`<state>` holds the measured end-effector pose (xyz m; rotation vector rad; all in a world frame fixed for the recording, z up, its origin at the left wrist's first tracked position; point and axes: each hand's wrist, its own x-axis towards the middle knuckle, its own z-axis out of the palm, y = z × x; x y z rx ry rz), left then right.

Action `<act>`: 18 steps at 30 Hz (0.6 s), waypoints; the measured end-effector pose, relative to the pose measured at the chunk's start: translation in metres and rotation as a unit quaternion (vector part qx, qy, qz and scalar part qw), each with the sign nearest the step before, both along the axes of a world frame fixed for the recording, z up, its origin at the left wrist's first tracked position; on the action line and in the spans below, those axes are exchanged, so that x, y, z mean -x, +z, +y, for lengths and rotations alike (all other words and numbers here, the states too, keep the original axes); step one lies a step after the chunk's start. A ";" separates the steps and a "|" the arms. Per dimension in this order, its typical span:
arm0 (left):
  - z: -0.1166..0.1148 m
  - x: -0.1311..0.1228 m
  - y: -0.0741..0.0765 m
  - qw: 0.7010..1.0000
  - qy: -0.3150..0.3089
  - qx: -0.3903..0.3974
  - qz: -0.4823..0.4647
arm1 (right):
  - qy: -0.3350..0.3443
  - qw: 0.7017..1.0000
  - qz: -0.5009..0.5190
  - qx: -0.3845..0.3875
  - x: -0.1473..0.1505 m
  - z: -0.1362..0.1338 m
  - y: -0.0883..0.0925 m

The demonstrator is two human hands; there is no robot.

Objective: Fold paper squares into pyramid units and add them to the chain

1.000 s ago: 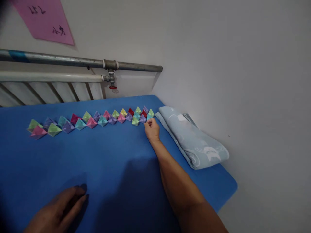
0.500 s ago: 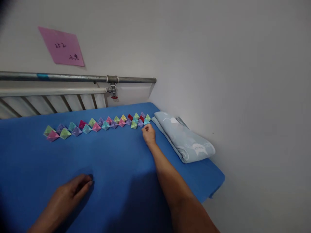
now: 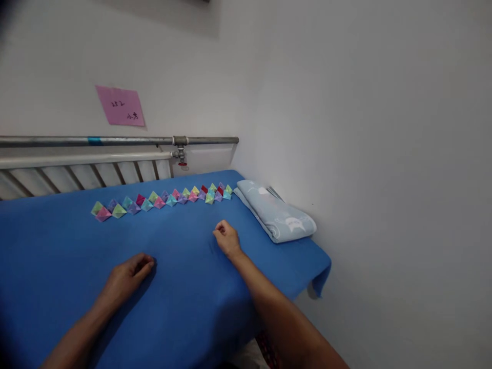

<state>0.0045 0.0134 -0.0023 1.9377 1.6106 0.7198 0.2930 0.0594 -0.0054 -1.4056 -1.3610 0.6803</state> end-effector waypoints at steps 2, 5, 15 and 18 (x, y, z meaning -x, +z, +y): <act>-0.005 -0.001 -0.001 1.000 0.014 -0.013 -0.003 | 0.011 1.000 -0.002 -0.001 0.004 -0.011 -0.002; -0.014 -0.003 -0.003 0.999 0.037 -0.039 -0.003 | 0.025 1.000 0.000 -0.003 0.007 -0.024 -0.003; -0.024 -0.005 -0.009 0.994 0.067 -0.083 -0.029 | 0.028 1.000 0.001 -0.014 0.008 -0.027 -0.005; -0.025 -0.006 -0.007 0.993 0.073 -0.084 -0.028 | 0.030 0.999 0.000 -0.015 0.008 -0.027 -0.006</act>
